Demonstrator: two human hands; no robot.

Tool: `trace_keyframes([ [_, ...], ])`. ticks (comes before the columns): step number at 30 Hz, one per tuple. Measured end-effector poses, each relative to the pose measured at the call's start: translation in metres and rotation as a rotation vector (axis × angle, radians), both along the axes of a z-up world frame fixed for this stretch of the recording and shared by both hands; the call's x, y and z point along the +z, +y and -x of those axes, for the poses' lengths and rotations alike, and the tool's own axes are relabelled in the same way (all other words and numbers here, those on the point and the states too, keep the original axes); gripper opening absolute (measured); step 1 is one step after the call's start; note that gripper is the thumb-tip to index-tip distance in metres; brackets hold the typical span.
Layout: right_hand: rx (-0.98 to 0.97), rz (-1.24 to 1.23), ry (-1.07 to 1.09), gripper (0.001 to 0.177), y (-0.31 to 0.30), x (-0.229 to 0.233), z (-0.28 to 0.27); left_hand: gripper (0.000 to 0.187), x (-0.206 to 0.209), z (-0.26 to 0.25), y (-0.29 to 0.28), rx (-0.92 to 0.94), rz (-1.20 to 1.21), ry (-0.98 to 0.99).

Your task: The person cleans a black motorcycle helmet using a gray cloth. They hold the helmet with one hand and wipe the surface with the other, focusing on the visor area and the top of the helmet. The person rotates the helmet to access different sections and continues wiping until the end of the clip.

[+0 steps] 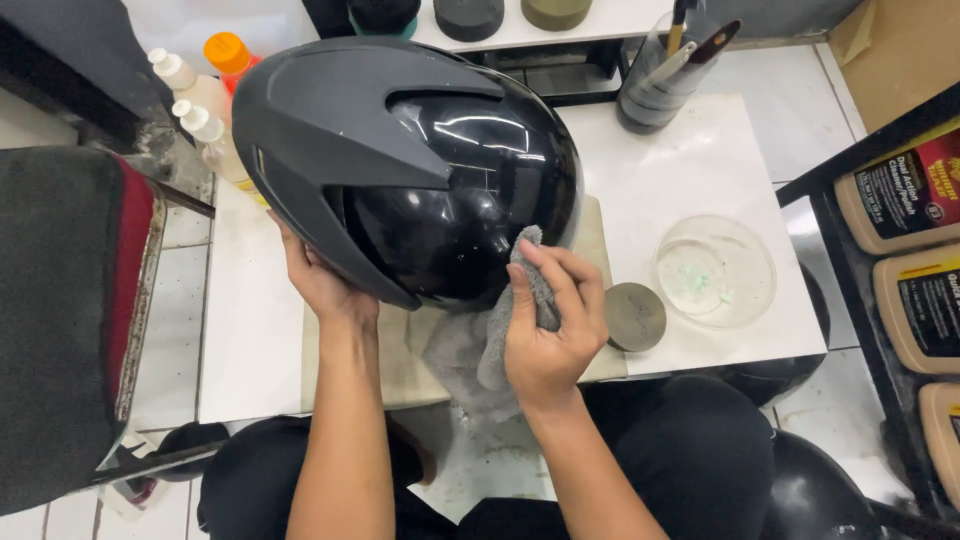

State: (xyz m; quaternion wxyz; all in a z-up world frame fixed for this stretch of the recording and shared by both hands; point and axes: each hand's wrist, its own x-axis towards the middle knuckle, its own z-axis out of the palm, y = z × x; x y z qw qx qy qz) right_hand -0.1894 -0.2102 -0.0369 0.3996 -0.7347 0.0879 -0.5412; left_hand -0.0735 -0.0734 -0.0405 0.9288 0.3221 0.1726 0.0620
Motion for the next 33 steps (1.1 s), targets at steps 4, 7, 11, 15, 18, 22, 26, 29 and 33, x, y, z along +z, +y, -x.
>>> trace_keyframes([
  [4,0.038,0.043,-0.038,0.016,0.007,0.01,0.006,0.042,-0.018,-0.014,0.008,-0.043,0.06,0.032],
  [7,0.058,0.091,-0.045,0.017,0.011,0.009,0.01,0.042,-0.02,-0.018,0.009,-0.044,0.06,0.041],
  [11,0.09,0.124,-0.03,0.017,0.009,0.013,0.011,0.042,-0.02,-0.024,0.01,-0.036,0.045,0.042],
  [15,0.126,0.168,0.024,0.019,0.005,0.037,0.006,0.041,-0.023,-0.019,0.009,-0.019,0.025,0.059],
  [18,0.142,0.175,0.041,0.02,0.013,0.042,0.01,0.041,-0.022,-0.019,0.009,0.007,0.021,0.063],
  [22,0.226,0.257,0.137,0.024,0.017,0.029,0.032,0.041,-0.021,-0.019,0.01,0.028,0.023,0.063],
  [26,0.206,0.361,0.183,0.022,0.01,0.038,0.028,0.041,-0.022,-0.017,0.013,0.041,0.005,0.072],
  [29,0.24,0.443,0.189,0.021,0.005,0.065,0.013,0.041,-0.018,-0.02,0.015,0.048,-0.018,0.067],
  [33,0.249,0.548,0.225,0.017,0.002,0.079,0.007,0.041,-0.019,-0.019,0.013,0.051,-0.03,0.073],
])
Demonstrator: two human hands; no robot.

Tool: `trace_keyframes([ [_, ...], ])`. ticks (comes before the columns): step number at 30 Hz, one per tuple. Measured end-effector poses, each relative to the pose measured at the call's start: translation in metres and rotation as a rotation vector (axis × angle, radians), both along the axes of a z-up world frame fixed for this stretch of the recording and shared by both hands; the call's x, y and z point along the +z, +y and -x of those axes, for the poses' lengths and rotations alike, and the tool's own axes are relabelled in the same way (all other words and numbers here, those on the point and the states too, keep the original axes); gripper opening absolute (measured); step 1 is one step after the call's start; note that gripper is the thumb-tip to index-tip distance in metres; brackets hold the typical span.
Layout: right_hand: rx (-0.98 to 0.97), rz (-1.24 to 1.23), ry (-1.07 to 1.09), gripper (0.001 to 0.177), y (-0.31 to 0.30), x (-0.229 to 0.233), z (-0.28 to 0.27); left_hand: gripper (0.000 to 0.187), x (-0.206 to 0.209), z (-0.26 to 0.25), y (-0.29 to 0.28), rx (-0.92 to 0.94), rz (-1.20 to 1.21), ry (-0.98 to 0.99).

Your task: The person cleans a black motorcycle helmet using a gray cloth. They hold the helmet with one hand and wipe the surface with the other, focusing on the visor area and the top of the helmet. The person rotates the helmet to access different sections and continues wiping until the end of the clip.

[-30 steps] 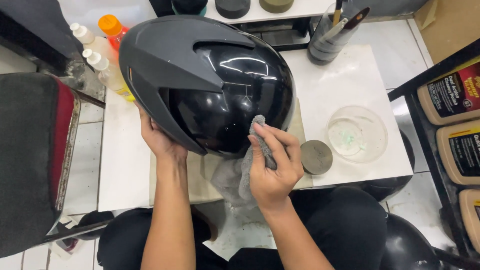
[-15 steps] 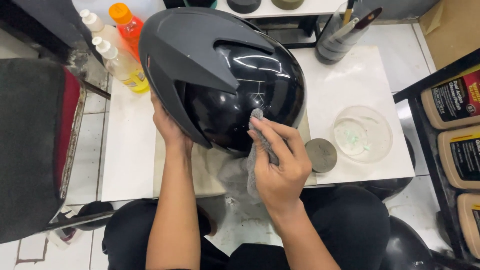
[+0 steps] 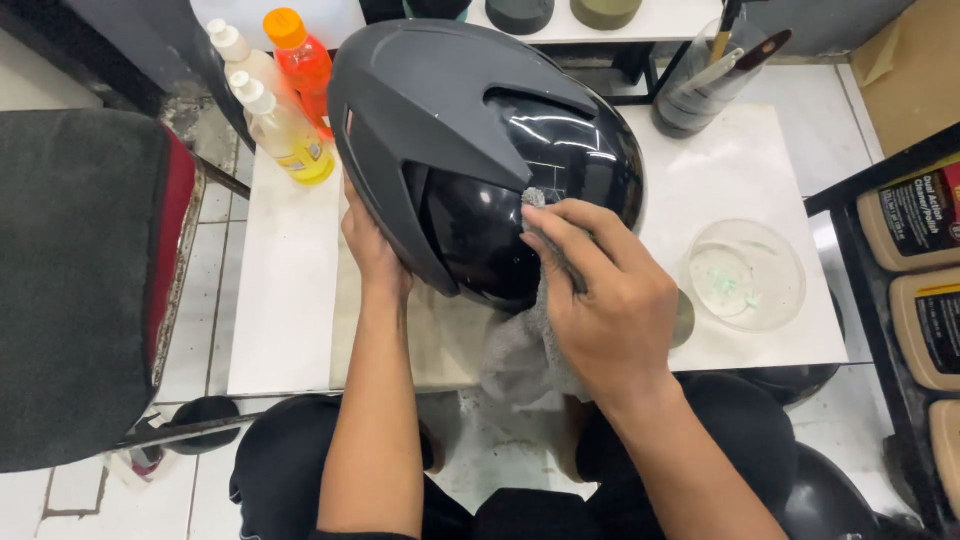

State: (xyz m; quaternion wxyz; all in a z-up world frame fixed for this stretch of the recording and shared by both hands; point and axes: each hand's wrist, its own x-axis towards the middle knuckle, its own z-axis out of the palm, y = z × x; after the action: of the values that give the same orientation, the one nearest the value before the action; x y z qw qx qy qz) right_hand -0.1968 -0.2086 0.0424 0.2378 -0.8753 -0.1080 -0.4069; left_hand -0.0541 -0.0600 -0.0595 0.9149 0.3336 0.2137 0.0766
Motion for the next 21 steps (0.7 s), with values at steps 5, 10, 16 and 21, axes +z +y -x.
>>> trace_keyframes([
  [5,-0.043,0.073,0.013,0.016,0.001,-0.019,0.017,0.042,-0.001,-0.004,0.0,0.019,-0.013,0.006],
  [10,-0.036,0.076,-0.049,0.016,-0.001,-0.015,0.003,0.042,-0.006,-0.005,0.001,0.016,-0.053,0.026],
  [16,-0.047,0.06,-0.053,0.016,0.003,-0.018,0.007,0.043,-0.008,-0.007,-0.001,0.01,-0.096,0.027],
  [21,-0.068,0.106,-0.016,0.015,0.001,-0.026,0.017,0.043,-0.014,-0.011,0.0,0.001,-0.127,0.048],
])
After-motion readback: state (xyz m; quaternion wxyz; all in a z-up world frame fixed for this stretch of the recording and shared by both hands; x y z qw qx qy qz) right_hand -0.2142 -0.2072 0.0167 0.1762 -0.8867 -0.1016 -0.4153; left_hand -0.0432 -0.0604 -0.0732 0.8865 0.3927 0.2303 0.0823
